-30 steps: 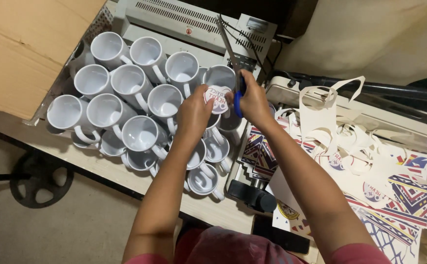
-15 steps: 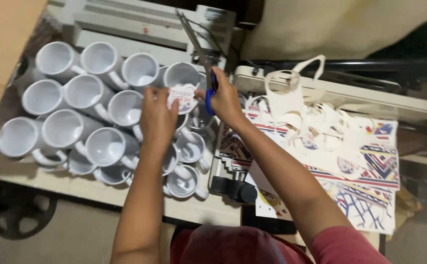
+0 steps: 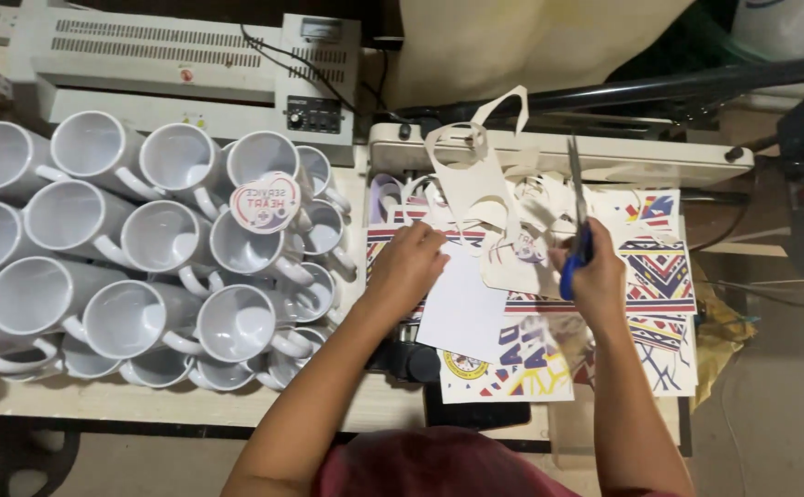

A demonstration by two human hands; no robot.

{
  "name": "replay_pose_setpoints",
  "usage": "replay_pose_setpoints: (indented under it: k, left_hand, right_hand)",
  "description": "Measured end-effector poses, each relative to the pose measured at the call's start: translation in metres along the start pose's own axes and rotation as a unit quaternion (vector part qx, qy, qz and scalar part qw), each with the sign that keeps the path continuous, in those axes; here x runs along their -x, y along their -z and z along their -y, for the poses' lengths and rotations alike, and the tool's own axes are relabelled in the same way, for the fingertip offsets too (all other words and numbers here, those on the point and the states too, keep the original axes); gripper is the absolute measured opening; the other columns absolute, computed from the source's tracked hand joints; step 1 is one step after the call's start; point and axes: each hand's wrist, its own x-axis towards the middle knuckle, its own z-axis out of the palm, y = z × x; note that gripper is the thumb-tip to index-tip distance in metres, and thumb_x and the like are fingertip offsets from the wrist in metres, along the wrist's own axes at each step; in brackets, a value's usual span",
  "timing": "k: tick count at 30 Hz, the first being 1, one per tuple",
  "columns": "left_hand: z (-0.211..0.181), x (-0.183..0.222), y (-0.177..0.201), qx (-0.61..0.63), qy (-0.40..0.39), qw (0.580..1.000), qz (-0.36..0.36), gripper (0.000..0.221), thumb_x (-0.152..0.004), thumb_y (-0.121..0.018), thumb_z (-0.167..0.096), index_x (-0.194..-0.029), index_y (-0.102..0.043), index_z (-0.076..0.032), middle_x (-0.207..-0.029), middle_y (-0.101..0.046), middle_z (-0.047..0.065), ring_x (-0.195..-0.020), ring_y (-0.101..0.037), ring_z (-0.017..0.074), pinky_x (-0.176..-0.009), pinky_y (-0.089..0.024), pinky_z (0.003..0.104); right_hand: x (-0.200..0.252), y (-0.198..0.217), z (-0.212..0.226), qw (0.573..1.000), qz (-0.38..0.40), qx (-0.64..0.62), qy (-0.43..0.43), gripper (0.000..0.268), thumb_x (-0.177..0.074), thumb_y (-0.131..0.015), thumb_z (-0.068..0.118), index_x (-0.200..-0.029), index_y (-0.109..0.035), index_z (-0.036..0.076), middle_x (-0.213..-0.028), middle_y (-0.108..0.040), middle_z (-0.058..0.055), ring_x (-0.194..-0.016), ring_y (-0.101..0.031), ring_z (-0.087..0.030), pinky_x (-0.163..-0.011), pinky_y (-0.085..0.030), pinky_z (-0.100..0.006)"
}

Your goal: Cutting out circular printed mug designs from a paper sheet using scissors.

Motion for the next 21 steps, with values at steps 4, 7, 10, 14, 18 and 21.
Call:
replay_pose_setpoints:
  k: [4,7,10,14,18,21]
  left_hand:
    - [-0.016,-0.014,-0.024,0.011,-0.028,0.999,0.023,0.025,-0.085,-0.077,-0.014,-0.106,-0.069,-0.003,-0.107,-0.063,0.012,-0.102,-0.062,0.0329,-0.085,-0.053,0.044]
    - [-0.022,-0.023,-0.040,0.004,-0.042,0.999,0.032,0.028,-0.084,-0.078,-0.014,-0.108,-0.069,-0.003,-0.110,-0.063,0.012,-0.104,-0.061,0.0323,-0.087,-0.052,0.044]
    - [-0.024,-0.028,-0.055,-0.009,-0.068,0.997,0.020,0.037,-0.079,-0.080,-0.016,-0.111,-0.066,-0.003,-0.119,-0.061,0.014,-0.112,-0.058,0.0341,-0.092,-0.049,0.046]
    - [-0.022,-0.039,-0.063,-0.063,-0.110,0.992,-0.010,0.050,-0.076,-0.083,-0.021,-0.117,-0.061,-0.002,-0.136,-0.054,0.020,-0.128,-0.050,0.0403,-0.101,-0.043,0.052]
    - [-0.017,-0.058,-0.066,-0.075,-0.117,0.990,-0.033,0.061,-0.073,-0.084,-0.027,-0.124,-0.061,-0.001,-0.136,-0.053,0.023,-0.125,-0.047,0.0440,-0.099,-0.040,0.056]
    - [0.001,-0.059,-0.081,-0.063,-0.110,0.991,-0.051,0.048,-0.078,-0.080,-0.026,-0.116,-0.065,-0.002,-0.125,-0.061,0.018,-0.119,-0.053,0.0391,-0.096,-0.042,0.054]
  right_hand:
    - [0.016,0.014,-0.005,0.996,-0.041,0.082,-0.017,0.057,-0.086,-0.084,0.012,-0.135,-0.055,0.003,-0.102,-0.075,-0.012,-0.089,-0.073,-0.020,-0.078,-0.057,-0.033]
    - [0.022,0.010,-0.005,0.996,-0.040,0.067,-0.044,0.058,-0.084,-0.085,0.013,-0.133,-0.056,0.004,-0.104,-0.075,-0.011,-0.090,-0.073,-0.020,-0.078,-0.057,-0.033]
    - [0.020,0.002,-0.001,0.997,-0.035,0.048,-0.043,0.061,-0.083,-0.085,0.014,-0.135,-0.054,0.005,-0.105,-0.075,-0.011,-0.090,-0.074,-0.020,-0.077,-0.057,-0.033]
    - [-0.001,-0.015,0.002,0.998,-0.041,0.036,0.034,0.062,-0.086,-0.083,0.011,-0.139,-0.052,0.005,-0.115,-0.074,-0.012,-0.099,-0.073,-0.020,-0.082,-0.058,-0.032]
    - [-0.029,-0.032,0.006,0.996,-0.031,0.017,0.085,0.058,-0.091,-0.079,0.007,-0.141,-0.051,0.005,-0.121,-0.073,-0.013,-0.101,-0.072,-0.020,-0.086,-0.058,-0.031]
    - [-0.044,-0.045,-0.012,0.993,-0.035,0.001,0.116,0.057,-0.093,-0.078,0.004,-0.142,-0.049,0.001,-0.118,-0.073,-0.013,-0.103,-0.073,-0.020,-0.088,-0.058,-0.032]
